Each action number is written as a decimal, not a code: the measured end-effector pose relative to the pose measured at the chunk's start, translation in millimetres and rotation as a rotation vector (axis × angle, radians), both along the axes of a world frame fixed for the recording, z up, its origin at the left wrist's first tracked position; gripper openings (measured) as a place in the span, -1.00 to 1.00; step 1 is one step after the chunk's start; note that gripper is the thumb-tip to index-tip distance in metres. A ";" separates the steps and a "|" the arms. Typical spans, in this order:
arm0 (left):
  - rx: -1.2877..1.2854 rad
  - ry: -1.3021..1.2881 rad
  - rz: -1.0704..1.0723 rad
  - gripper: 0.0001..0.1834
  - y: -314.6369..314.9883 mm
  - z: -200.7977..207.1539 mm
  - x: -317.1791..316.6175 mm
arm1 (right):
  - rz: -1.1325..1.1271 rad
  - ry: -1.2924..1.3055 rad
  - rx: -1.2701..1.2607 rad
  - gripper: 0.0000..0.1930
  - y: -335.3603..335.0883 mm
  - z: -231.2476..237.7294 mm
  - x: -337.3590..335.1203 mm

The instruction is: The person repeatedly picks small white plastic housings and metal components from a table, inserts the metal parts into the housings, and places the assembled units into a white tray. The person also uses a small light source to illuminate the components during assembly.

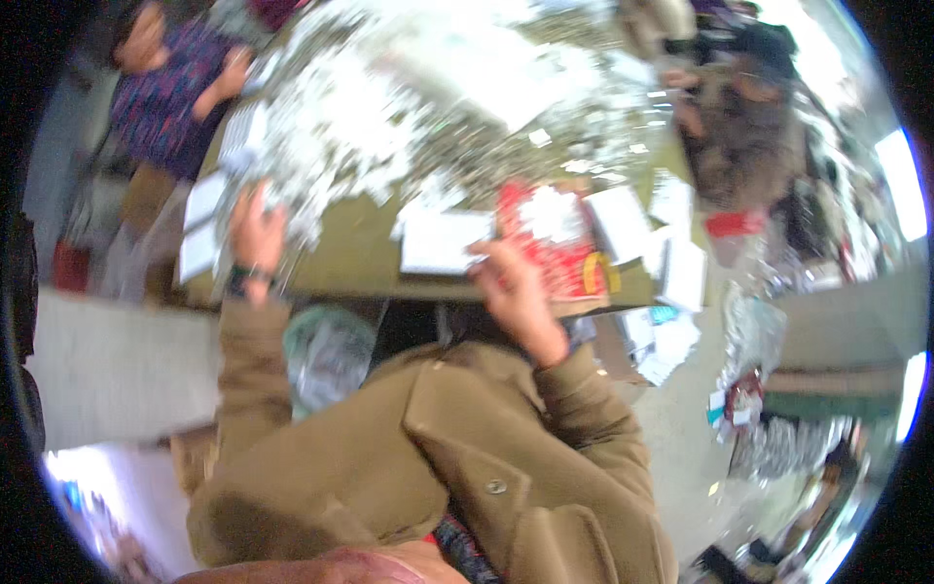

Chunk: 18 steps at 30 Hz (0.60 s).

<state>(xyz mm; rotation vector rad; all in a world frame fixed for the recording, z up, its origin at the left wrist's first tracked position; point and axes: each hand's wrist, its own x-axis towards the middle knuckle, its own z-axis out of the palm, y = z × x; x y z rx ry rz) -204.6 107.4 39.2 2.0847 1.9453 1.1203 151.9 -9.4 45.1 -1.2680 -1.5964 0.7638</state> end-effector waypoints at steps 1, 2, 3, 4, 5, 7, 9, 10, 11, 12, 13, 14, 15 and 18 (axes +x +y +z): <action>0.039 0.087 0.090 -0.27 5.4 5.2 -11.2 | -0.026 0.050 -0.046 -0.78 -1.9 5.1 1.4; 0.229 0.177 0.079 -0.44 5.3 3.2 -6.6 | -0.043 0.110 -0.096 -0.77 -1.1 13.0 4.4; 0.283 0.157 0.049 -0.47 0.9 0.7 0.0 | -0.058 0.045 0.040 -0.77 2.1 22.1 9.3; 0.176 0.031 -0.017 -0.46 -2.4 3.5 4.8 | -0.064 -0.029 0.190 -0.77 3.4 33.1 14.3; 0.002 -0.176 -0.037 -0.46 -5.9 7.8 12.7 | -0.043 -0.055 0.172 -0.78 1.1 45.6 21.1; 0.049 -0.376 -0.212 -0.63 -19.5 19.3 33.4 | -0.092 -0.005 0.170 -0.79 -7.5 68.6 31.1; 0.130 -0.670 -0.354 -0.67 -34.7 39.9 49.5 | -0.106 -0.045 0.256 -0.80 -14.5 89.5 36.7; 0.177 -0.704 -0.332 -0.69 -41.9 53.6 55.6 | -0.120 -0.095 0.341 -0.82 -18.0 100.6 39.9; 0.242 -0.747 -0.338 -0.71 -49.9 68.9 59.2 | -0.130 -0.105 0.390 -0.83 -21.0 110.9 41.3; 0.307 -0.790 -0.340 -0.73 -57.0 85.9 58.9 | -0.145 -0.115 0.410 -0.83 -24.4 121.3 42.4; 0.399 -0.755 -0.365 -0.74 -63.0 102.8 57.8 | -0.151 -0.162 0.463 -0.88 -27.8 132.8 44.8; 0.491 -0.721 -0.388 -0.74 -69.0 117.9 57.1 | -0.156 -0.175 0.515 -0.88 -31.7 144.7 46.8; 0.581 -0.685 -0.403 -0.74 -75.8 131.6 53.8 | -0.161 -0.191 0.572 -0.89 -35.9 156.2 47.6; 1.086 -0.280 -0.621 -0.56 -88.9 169.1 26.4 | -0.158 -0.151 0.756 -0.93 -50.6 186.1 44.0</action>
